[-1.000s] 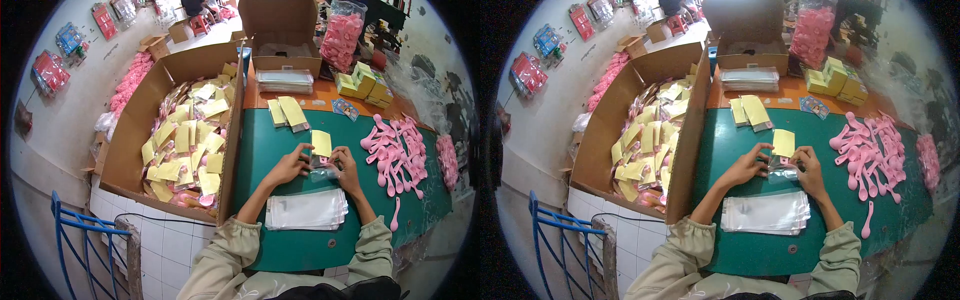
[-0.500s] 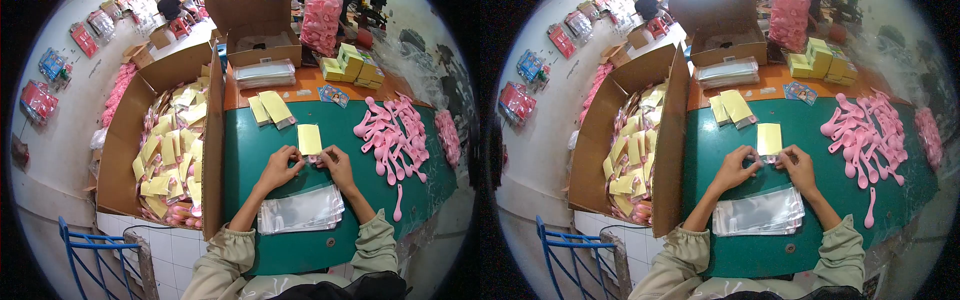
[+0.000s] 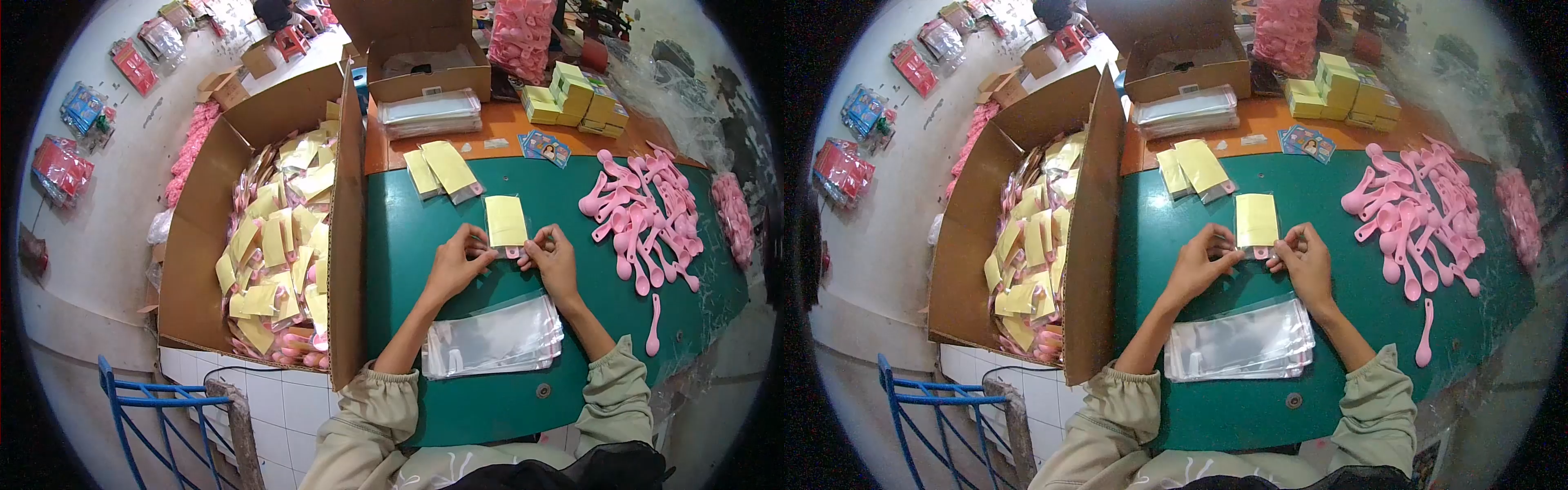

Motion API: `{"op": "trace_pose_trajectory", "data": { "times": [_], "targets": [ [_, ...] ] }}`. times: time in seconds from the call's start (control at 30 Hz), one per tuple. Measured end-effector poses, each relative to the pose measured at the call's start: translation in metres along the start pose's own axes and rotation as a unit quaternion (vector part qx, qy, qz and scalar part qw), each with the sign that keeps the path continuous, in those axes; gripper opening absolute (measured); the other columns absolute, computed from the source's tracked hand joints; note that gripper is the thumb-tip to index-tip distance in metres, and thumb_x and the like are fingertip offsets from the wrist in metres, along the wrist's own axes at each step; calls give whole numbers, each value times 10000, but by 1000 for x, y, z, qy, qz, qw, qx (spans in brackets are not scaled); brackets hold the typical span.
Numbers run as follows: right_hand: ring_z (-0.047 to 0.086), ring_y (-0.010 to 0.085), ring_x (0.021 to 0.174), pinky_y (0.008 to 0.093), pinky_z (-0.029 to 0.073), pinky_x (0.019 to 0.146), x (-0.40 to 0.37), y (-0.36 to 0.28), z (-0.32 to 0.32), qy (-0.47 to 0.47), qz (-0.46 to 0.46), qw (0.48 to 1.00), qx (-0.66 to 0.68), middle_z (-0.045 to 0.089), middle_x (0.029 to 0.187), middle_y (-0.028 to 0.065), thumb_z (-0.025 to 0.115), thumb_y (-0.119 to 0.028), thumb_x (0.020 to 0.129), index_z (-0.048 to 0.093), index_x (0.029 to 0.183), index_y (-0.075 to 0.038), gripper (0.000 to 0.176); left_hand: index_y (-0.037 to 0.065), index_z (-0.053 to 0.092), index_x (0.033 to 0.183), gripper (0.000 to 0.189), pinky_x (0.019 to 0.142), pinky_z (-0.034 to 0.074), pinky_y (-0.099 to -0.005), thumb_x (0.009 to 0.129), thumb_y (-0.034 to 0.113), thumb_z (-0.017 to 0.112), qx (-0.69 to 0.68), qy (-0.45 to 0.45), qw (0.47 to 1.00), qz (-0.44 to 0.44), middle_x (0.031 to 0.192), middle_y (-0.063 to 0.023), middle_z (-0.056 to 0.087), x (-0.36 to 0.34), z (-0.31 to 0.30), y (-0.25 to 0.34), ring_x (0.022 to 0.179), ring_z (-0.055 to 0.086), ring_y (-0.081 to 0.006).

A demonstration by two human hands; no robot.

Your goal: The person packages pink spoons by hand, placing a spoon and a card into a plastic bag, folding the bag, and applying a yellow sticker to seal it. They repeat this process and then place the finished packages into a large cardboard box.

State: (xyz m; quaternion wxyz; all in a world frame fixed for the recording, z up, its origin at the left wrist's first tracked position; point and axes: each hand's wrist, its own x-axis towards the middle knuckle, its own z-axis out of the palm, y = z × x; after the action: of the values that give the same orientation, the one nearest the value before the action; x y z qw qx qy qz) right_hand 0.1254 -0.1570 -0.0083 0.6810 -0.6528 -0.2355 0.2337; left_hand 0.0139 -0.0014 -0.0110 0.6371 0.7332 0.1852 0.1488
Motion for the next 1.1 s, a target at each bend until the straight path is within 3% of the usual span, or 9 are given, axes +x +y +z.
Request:
{"op": "trace_pose_trajectory", "data": {
  "times": [0.23, 0.43, 0.53, 0.63, 0.73, 0.77, 0.87, 0.97, 1.1],
  "targets": [
    [596, 115, 632, 220, 510, 555, -2, -3, 3, -9, 5, 1000, -16, 585, 775, 76, 525, -35, 889, 510, 1000, 20, 125, 15, 544, 968, 219, 565, 517, -261, 800, 103, 653, -9, -10, 1000, 8, 866, -73, 640, -1, 1, -1, 729, 630, -122],
    [582, 106, 641, 226, 491, 556, -2, 2, 0, -33, -16, 997, -62, 589, 808, 73, 514, -39, 890, 527, 1132, 12, 248, 59, 538, 1197, 406, 585, 521, -274, 805, 86, 640, 2, -23, 1000, 0, 1057, -88, 625, -2, -2, 4, 808, 625, -131],
    [603, 196, 750, 296, 495, 645, 13, -13, -10, 58, -226, 920, -316, 581, 850, 111, 534, -49, 855, 557, 1080, 11, 234, 65, 518, 1231, 439, 612, 524, -268, 810, 92, 639, -50, 14, 996, 79, 1164, -116, 578, -6, -1, 23, 912, 601, -136],
    [555, 292, 881, 374, 450, 770, 60, -25, -57, 111, -315, 839, -430, 554, 918, 153, 582, -123, 824, 586, 1050, -10, 253, 71, 504, 1252, 472, 684, 523, -308, 809, 140, 653, -45, 105, 978, 175, 1217, -148, 543, 1, -4, 22, 978, 588, -196],
    [530, 336, 925, 414, 425, 812, 78, -21, -102, 155, -263, 750, -587, 559, 925, 190, 604, -242, 816, 597, 1037, -12, 319, 74, 513, 1238, 468, 785, 491, -377, 813, 206, 656, 322, 289, 862, 264, 1223, -167, 529, 0, -11, 15, 945, 591, -273],
    [524, 346, 936, 425, 419, 818, 82, -20, -113, 165, -226, 721, -634, 563, 921, 200, 608, -279, 813, 598, 1038, -12, 349, 48, 565, 1124, 390, 844, 445, -417, 811, 263, 654, 335, 277, 854, 285, 1176, -163, 538, -6, -9, 18, 913, 581, -317],
    [527, 363, 918, 421, 419, 841, 93, -22, -146, 7, -66, 786, -615, 583, 913, 215, 609, -332, 803, 602, 1048, -24, 394, 21, 589, 989, 328, 770, 476, -371, 782, 256, 687, 237, -112, 953, 152, 1048, -143, 580, -25, -3, 40, 905, 597, -293],
    [555, 354, 827, 410, 447, 787, 80, -40, -162, -77, -124, 820, -553, 608, 949, 202, 615, -251, 775, 558, 1124, -34, 414, 11, 593, 892, 281, 694, 478, -373, 762, 232, 709, 350, -196, 902, 159, 885, -126, 605, -42, 18, 50, 784, 607, -264],
    [581, 336, 840, 385, 456, 710, 81, -37, -181, -75, -98, 806, -579, 600, 947, 215, 608, -19, 665, 544, 1056, -19, 396, 13, 594, 899, 214, 673, 483, -299, 777, 155, 697, 176, -266, 943, 98, 856, -104, 644, -33, 22, 36, 795, 629, -194]
  ]
}}
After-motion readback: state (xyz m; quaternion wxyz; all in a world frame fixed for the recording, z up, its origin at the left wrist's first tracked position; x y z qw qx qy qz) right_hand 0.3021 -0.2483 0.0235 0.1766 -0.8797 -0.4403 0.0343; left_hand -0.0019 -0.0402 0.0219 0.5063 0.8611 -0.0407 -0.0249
